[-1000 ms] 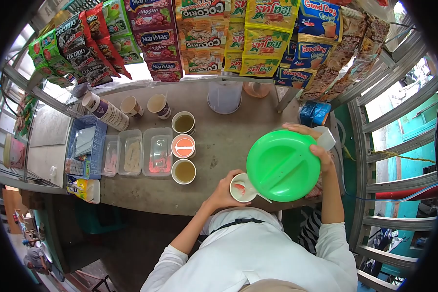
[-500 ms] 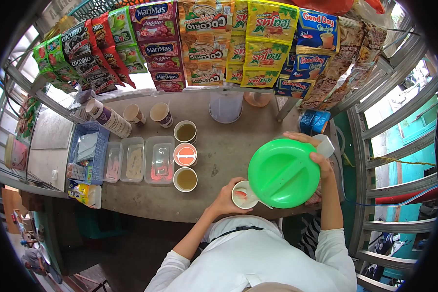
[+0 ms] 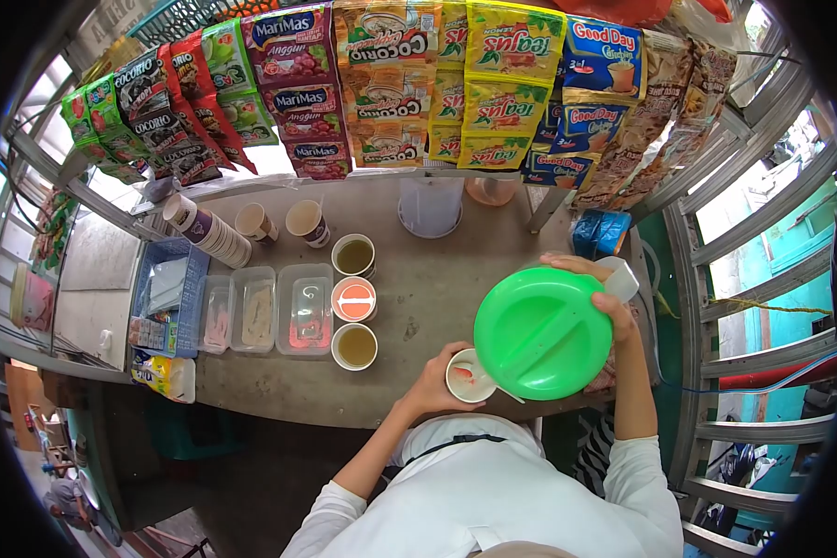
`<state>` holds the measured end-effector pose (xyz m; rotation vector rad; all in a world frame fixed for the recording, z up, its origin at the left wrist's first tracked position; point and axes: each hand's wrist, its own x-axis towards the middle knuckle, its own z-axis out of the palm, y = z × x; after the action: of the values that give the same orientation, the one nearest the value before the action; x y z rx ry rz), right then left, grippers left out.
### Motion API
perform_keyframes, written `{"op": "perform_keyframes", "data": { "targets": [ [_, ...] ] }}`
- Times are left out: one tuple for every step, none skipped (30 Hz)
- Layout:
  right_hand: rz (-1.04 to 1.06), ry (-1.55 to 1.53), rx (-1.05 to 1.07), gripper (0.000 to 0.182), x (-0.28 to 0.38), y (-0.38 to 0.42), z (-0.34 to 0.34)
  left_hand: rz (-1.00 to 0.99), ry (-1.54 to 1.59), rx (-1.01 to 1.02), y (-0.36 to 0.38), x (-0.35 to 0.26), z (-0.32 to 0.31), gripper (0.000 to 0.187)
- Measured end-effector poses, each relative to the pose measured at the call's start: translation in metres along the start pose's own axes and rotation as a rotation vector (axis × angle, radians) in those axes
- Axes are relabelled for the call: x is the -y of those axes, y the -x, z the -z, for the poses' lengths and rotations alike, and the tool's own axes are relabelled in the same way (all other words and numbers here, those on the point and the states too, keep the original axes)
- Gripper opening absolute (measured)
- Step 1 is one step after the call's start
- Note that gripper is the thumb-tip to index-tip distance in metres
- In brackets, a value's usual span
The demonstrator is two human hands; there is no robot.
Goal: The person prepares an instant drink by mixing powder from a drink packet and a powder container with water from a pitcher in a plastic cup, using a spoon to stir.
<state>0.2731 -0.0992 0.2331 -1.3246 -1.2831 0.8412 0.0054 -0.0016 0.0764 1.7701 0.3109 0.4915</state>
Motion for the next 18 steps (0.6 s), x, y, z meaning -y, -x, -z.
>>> {"op": "perform_keyframes", "data": {
  "targets": [
    [0.0,-0.001,-0.002,0.073,0.0003,0.0001,0.0001,0.001,0.001,0.001,-0.0003,-0.0007,0.0002,0.09],
    [-0.004,-0.008,-0.006,0.072,0.0004,0.0005,0.0001,0.004,0.002,0.002,-0.0005,-0.0019,0.0003,0.09],
    [-0.009,-0.014,-0.01,0.072,0.0004,0.0011,0.0001,0.007,0.004,0.002,-0.0003,-0.0026,0.0,0.09],
    [-0.012,-0.02,-0.014,0.072,0.0005,0.0009,0.0005,0.009,0.006,0.001,-0.0007,-0.0024,0.0001,0.09],
    [-0.009,-0.022,-0.016,0.073,-0.0001,0.0012,0.0006,0.014,0.01,0.001,0.0001,-0.0022,-0.0001,0.09],
    [-0.006,-0.022,-0.018,0.073,-0.001,0.001,0.0014,0.017,0.013,-0.001,0.0004,-0.002,-0.0003,0.09],
    [-0.002,-0.023,-0.019,0.073,-0.0018,0.0009,0.002,0.02,0.009,-0.001,0.0003,-0.0023,-0.0004,0.09],
    [0.0,-0.022,-0.021,0.073,-0.0027,0.0014,0.0023,0.024,0.005,-0.001,0.0005,-0.003,-0.0005,0.09],
    [0.002,-0.021,-0.023,0.072,-0.0037,0.0016,0.0026,0.027,0.001,0.0,0.0001,-0.0033,-0.0003,0.09],
    [0.004,-0.02,-0.025,0.072,-0.0044,0.0015,0.0028,0.02,-0.002,-0.003,-0.0004,-0.0029,-0.0001,0.09],
    [0.007,-0.019,-0.024,0.072,-0.0048,0.0015,0.0027,0.014,-0.003,-0.005,-0.0005,-0.0023,-0.0003,0.09],
    [0.009,-0.018,-0.023,0.072,-0.0049,0.0016,0.0029,0.008,-0.005,-0.005,-0.0004,-0.0017,-0.0005,0.09],
    [0.01,-0.017,-0.022,0.072,-0.0049,0.0017,0.003,0.015,-0.008,-0.006,-0.0001,-0.0016,-0.0006,0.09],
    [0.013,-0.011,-0.021,0.072,-0.005,0.0017,0.0027,0.021,-0.012,-0.007,0.0001,-0.0015,-0.0006,0.09],
    [0.016,-0.004,-0.02,0.072,-0.0049,0.0013,0.0024,0.027,-0.016,-0.009,0.0,-0.0013,-0.0006,0.09],
    [0.019,0.004,-0.018,0.072,-0.0044,0.001,0.0021,0.031,-0.006,-0.008,-0.0003,-0.0011,-0.0007,0.09],
    [0.013,0.004,-0.019,0.073,-0.0033,0.0009,0.0017,0.035,0.003,-0.007,-0.0007,-0.0008,-0.0007,0.09],
    [0.006,0.004,-0.018,0.073,-0.0021,0.0009,0.0012,0.04,0.013,-0.006,-0.0009,-0.0006,-0.0007,0.09]
  ]
}}
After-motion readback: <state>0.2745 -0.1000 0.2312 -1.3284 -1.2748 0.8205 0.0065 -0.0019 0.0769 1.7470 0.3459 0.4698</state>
